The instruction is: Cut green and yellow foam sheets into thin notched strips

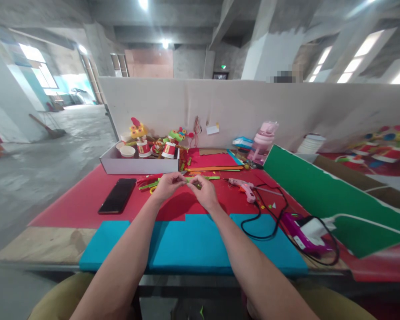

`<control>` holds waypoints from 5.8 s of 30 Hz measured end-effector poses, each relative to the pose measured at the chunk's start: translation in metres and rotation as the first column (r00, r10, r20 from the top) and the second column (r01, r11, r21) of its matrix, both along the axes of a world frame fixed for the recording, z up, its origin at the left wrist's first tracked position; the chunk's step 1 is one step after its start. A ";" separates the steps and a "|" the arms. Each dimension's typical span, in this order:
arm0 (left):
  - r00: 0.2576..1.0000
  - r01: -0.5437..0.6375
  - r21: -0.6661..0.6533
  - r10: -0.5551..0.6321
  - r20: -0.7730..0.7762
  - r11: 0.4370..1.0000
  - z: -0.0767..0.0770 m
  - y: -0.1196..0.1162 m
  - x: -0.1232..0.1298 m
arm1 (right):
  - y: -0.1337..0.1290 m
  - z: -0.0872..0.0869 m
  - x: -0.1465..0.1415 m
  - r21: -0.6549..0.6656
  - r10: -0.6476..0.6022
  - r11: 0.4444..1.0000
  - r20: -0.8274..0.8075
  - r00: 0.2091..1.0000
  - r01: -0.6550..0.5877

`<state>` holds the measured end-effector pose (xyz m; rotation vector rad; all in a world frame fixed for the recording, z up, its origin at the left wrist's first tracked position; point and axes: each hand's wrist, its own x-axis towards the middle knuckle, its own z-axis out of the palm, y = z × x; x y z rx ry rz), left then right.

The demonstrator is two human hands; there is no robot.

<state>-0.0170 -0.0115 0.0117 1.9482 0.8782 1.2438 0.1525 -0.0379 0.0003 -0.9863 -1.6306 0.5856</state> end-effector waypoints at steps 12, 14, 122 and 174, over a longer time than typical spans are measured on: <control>0.949 0.098 -0.274 -0.006 0.316 0.957 0.002 -0.004 0.008 | 0.007 -0.009 -0.003 -0.190 0.034 0.977 -0.285 0.958 -0.092; 0.959 0.099 -0.313 -0.007 0.282 0.944 0.002 -0.006 0.008 | 0.008 -0.010 -0.003 -0.185 0.034 0.978 -0.318 0.948 -0.098; 0.940 -0.046 -0.321 0.149 0.307 0.946 -0.006 -0.005 0.026 | 0.001 -0.003 -0.004 -0.046 -0.146 0.988 -0.034 0.989 0.144; 0.888 -0.082 -0.311 0.211 0.408 0.947 -0.007 0.003 0.018 | -0.003 0.000 -0.003 -0.130 -0.078 0.989 -0.086 0.993 0.066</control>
